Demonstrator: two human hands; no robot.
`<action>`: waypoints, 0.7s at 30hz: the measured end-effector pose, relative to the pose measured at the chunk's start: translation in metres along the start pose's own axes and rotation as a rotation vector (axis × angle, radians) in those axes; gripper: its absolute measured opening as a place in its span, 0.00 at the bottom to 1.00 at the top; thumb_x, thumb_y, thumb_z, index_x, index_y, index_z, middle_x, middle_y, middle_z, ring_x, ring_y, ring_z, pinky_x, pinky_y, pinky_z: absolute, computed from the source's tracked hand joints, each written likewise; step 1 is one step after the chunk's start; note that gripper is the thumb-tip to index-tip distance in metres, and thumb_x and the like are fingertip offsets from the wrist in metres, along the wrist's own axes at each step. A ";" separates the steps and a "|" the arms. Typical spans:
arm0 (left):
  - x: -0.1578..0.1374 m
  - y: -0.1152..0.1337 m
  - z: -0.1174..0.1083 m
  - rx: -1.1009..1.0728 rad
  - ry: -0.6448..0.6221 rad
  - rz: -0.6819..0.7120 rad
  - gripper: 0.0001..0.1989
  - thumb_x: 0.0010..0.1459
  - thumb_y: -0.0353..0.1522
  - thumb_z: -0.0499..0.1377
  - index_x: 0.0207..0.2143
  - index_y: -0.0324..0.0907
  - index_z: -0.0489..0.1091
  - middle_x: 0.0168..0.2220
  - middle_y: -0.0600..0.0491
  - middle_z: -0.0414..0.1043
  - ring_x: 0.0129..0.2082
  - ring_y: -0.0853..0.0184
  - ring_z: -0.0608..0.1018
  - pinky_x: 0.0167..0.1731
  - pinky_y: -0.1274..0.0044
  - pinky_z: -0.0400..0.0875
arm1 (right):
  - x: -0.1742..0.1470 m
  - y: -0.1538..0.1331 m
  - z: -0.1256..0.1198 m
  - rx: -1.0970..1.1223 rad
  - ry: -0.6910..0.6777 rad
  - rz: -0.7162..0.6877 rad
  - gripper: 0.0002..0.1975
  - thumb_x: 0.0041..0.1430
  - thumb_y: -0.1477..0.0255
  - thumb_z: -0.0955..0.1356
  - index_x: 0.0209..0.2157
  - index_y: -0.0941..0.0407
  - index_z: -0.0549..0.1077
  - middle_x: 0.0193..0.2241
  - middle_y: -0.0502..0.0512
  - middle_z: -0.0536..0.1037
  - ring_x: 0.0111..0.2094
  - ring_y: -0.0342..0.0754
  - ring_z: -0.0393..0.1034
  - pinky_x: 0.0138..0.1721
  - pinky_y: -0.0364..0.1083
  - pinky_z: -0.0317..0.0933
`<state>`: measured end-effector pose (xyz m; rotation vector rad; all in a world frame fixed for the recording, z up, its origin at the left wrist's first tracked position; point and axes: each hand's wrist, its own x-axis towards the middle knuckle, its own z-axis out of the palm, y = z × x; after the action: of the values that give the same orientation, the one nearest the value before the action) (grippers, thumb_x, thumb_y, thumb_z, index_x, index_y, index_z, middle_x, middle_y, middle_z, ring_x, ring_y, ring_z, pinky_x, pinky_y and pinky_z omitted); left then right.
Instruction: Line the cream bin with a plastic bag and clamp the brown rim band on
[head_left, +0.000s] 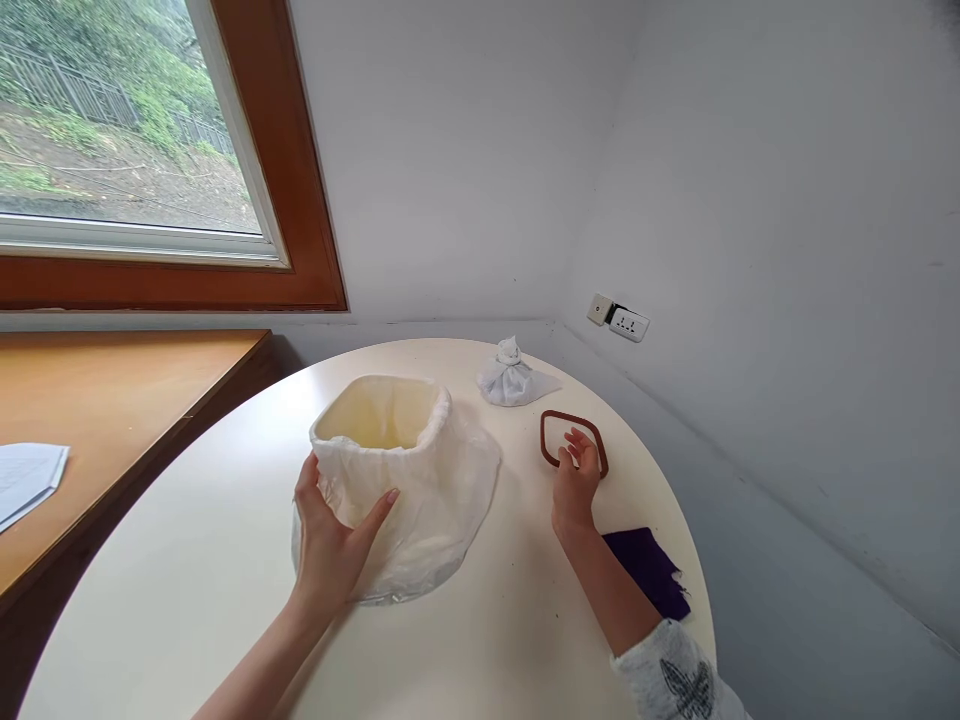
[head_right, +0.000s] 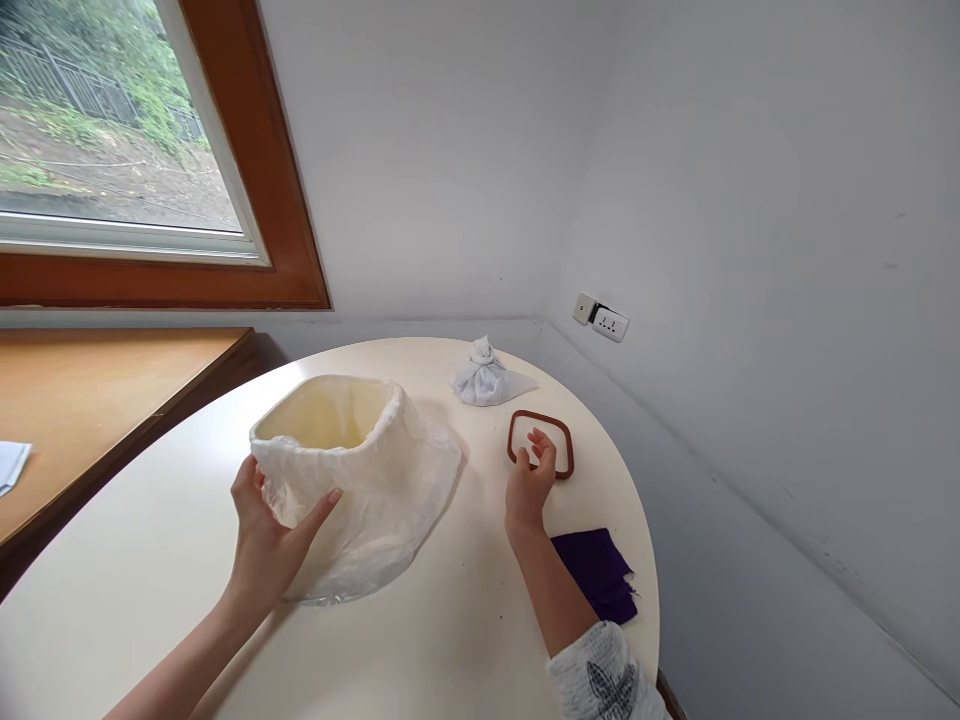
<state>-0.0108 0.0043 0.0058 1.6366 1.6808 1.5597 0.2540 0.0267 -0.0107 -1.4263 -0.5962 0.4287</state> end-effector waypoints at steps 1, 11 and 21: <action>0.000 0.001 0.000 -0.003 -0.001 -0.003 0.46 0.45 0.40 0.64 0.60 0.48 0.40 0.59 0.45 0.47 0.58 0.52 0.56 0.56 0.59 0.56 | 0.000 -0.001 0.000 0.003 -0.002 -0.001 0.16 0.49 0.70 0.62 0.43 0.52 0.66 0.47 0.55 0.69 0.48 0.51 0.61 0.46 0.50 0.56; 0.001 -0.001 -0.003 -0.061 0.015 0.064 0.47 0.43 0.37 0.65 0.60 0.49 0.41 0.59 0.45 0.48 0.58 0.54 0.57 0.55 0.60 0.55 | -0.009 -0.007 0.000 -0.068 -0.105 -0.067 0.20 0.50 0.70 0.62 0.47 0.52 0.64 0.53 0.56 0.63 0.55 0.53 0.53 0.50 0.52 0.52; 0.014 -0.002 -0.018 -0.177 0.123 0.255 0.29 0.56 0.36 0.54 0.57 0.47 0.46 0.56 0.45 0.52 0.59 0.59 0.57 0.58 0.63 0.50 | -0.029 -0.001 0.009 -0.051 -0.344 -0.096 0.17 0.50 0.69 0.63 0.44 0.54 0.65 0.47 0.57 0.67 0.50 0.51 0.60 0.49 0.53 0.57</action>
<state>-0.0306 0.0082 0.0159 1.7462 1.3849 1.9052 0.2258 0.0156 -0.0134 -1.3747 -0.9546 0.5908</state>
